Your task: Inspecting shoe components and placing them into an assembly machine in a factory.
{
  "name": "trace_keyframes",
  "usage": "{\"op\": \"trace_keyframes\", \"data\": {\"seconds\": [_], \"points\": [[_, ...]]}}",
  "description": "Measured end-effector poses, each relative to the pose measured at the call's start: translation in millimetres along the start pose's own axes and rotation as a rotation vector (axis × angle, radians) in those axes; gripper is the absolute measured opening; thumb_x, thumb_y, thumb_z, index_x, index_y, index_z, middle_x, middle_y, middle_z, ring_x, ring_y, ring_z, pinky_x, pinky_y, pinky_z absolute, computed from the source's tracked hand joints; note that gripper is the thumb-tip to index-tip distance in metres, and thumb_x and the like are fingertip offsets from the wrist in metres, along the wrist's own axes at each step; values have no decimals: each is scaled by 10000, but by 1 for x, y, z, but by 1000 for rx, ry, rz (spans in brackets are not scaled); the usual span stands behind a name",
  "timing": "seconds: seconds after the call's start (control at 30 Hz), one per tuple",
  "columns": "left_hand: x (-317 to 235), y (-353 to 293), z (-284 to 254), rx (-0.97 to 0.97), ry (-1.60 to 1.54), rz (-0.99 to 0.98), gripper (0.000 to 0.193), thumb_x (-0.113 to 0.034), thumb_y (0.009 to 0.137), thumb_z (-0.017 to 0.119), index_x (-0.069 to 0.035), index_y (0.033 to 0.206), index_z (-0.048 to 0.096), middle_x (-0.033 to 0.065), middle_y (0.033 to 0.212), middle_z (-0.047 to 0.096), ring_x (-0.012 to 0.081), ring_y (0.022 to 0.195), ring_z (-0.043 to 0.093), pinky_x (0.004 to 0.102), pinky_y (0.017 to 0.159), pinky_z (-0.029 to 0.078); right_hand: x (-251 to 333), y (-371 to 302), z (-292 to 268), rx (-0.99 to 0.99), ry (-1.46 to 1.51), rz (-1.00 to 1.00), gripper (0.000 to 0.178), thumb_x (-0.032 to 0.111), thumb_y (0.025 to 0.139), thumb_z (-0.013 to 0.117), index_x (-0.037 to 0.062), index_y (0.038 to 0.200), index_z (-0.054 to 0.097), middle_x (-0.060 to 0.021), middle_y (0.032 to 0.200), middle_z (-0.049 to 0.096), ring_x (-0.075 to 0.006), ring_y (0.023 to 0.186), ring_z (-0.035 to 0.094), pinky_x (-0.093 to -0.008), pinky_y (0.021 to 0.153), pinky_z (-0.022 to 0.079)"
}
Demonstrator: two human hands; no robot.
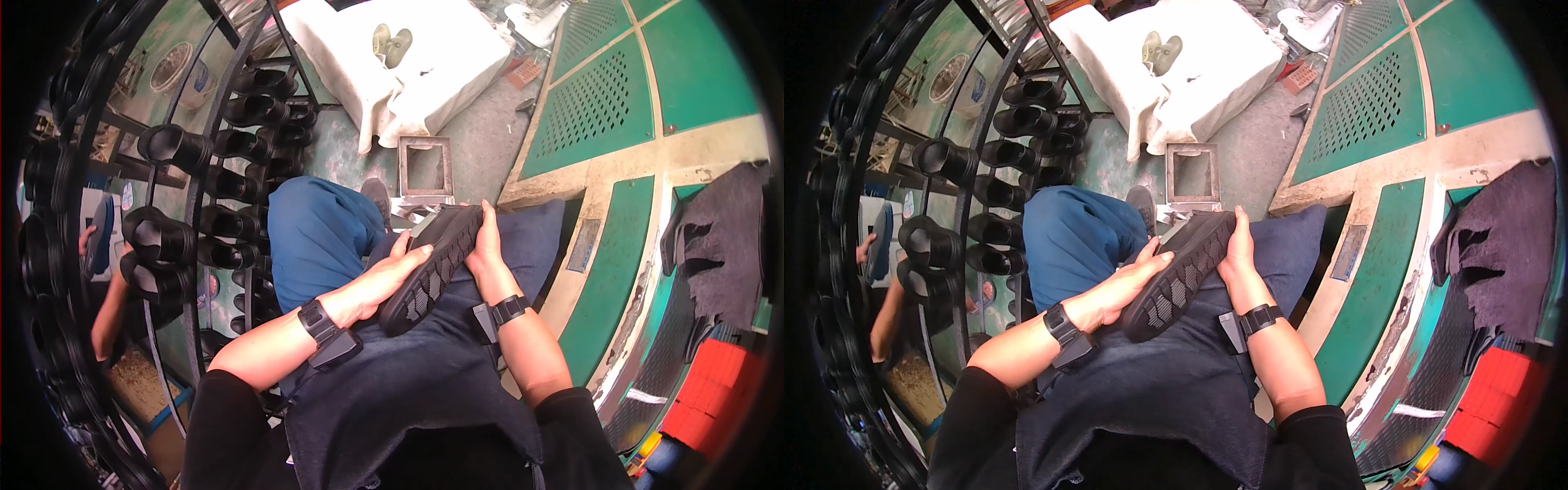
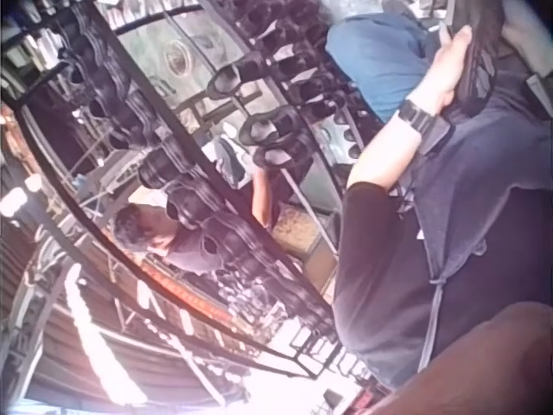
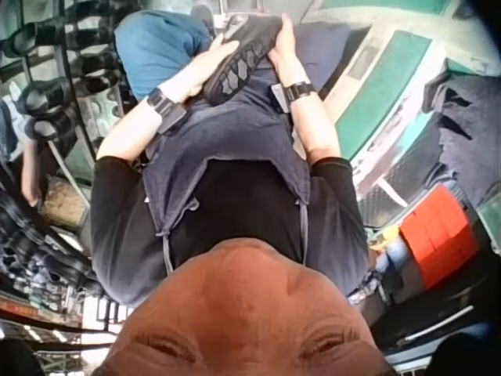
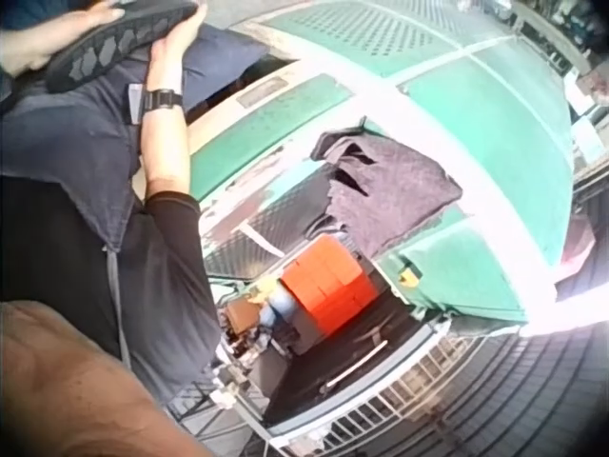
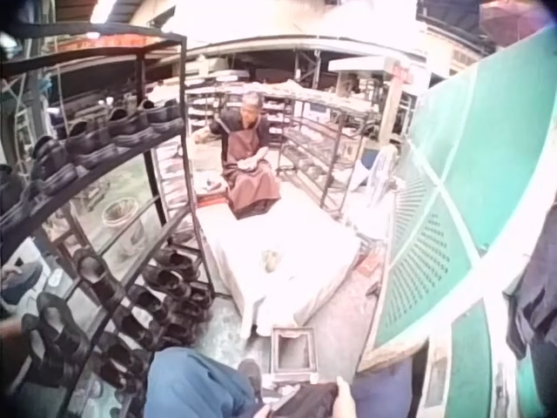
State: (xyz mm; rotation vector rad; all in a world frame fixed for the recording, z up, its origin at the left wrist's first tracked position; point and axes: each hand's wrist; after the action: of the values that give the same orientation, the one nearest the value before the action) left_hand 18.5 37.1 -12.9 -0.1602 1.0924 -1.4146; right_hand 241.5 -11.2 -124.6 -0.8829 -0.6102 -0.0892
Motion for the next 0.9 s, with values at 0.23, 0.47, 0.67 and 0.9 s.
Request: {"op": "trace_keyframes", "data": {"seconds": [0.23,0.47,0.67,0.9], "points": [[7,0,2,-50,186,38,1005,-524,996,531,-43,1571,-138,242,1593,245,261,1441,325,314,1142,312,-5,10,5,0,7,75,504,458,974,440,7,1061,646,-163,1041,705,-307,966,669,-429,927,519],[11,-8,-13,8,77,38,954,-509,996,537,-79,1594,-69,205,1603,232,247,1442,315,320,1147,304,-1,-8,6,103,-35,27,505,442,981,461,1,1123,662,-158,1038,704,-268,917,673,-403,887,534],[12,-6,-12,7,79,53,916,-499,995,537,-95,1605,-13,178,1599,260,239,1445,309,311,1157,280,8,-17,8,94,-7,1,492,420,1013,451,-7,1146,658,-163,1038,703,-267,929,676,-401,891,539],[10,0,-42,-4,-38,104,815,-419,995,531,-96,1606,99,139,1622,239,250,1493,228,331,1191,235,29,-27,40,231,-314,31,429,345,1070,428,1,1208,646,-115,1064,700,-203,950,679,-343,892,548]]}}
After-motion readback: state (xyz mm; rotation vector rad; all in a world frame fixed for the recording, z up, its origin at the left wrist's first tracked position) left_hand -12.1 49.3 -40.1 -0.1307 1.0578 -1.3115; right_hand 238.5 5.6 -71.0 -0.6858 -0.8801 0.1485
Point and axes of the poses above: each hand's wrist, its own y-axis towards the middle knuckle, its own z-axis out of the palm, x = y × z
